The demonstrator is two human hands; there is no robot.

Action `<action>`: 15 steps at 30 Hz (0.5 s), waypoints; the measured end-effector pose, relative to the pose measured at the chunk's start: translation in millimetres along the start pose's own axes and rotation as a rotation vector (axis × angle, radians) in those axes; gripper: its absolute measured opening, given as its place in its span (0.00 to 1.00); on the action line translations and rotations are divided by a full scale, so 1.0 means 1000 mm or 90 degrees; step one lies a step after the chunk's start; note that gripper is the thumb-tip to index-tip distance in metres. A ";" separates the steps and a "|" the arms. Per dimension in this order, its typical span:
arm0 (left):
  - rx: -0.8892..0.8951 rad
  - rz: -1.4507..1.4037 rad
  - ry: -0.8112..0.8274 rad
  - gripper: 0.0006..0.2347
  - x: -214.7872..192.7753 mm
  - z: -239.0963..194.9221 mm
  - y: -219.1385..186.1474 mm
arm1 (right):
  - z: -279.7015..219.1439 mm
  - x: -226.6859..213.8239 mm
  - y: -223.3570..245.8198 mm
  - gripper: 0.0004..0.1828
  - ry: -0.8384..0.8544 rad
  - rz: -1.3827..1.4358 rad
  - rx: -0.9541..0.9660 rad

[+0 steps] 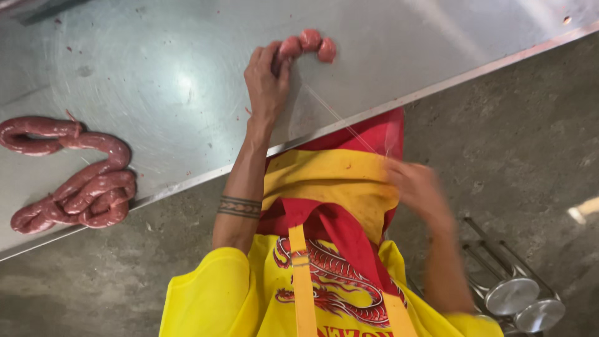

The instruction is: The person ties lengths of sausage casing into smaller links using a continuous piece of string and cuts the string with scissors.

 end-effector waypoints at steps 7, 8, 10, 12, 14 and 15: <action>0.109 0.057 0.105 0.19 0.009 -0.005 -0.050 | -0.130 -0.039 -0.003 0.15 -0.204 -0.139 -0.137; 0.119 0.057 0.102 0.19 0.010 -0.002 -0.053 | -0.133 -0.035 -0.015 0.13 -0.207 -0.076 -0.139; 0.227 0.256 0.182 0.28 0.022 -0.013 -0.062 | -0.134 -0.020 -0.071 0.13 -0.162 0.077 -0.064; 0.270 0.284 0.195 0.25 0.021 -0.021 -0.059 | -0.131 0.012 -0.154 0.15 -0.083 0.315 0.092; 0.320 0.306 0.192 0.21 0.025 -0.019 -0.059 | -0.109 0.041 -0.233 0.17 -0.089 0.339 0.241; 0.306 0.273 0.188 0.16 0.027 -0.019 -0.058 | -0.105 0.052 -0.262 0.19 -0.125 0.378 0.303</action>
Point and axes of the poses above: each hand's wrist, its own z-axis towards the middle knuckle, its own x-axis out of the palm, y = z × x, the point moved 8 cm from there along z, towards the middle knuckle, and after that the axes turned 10 degrees about -z, right-handed, at the moved point
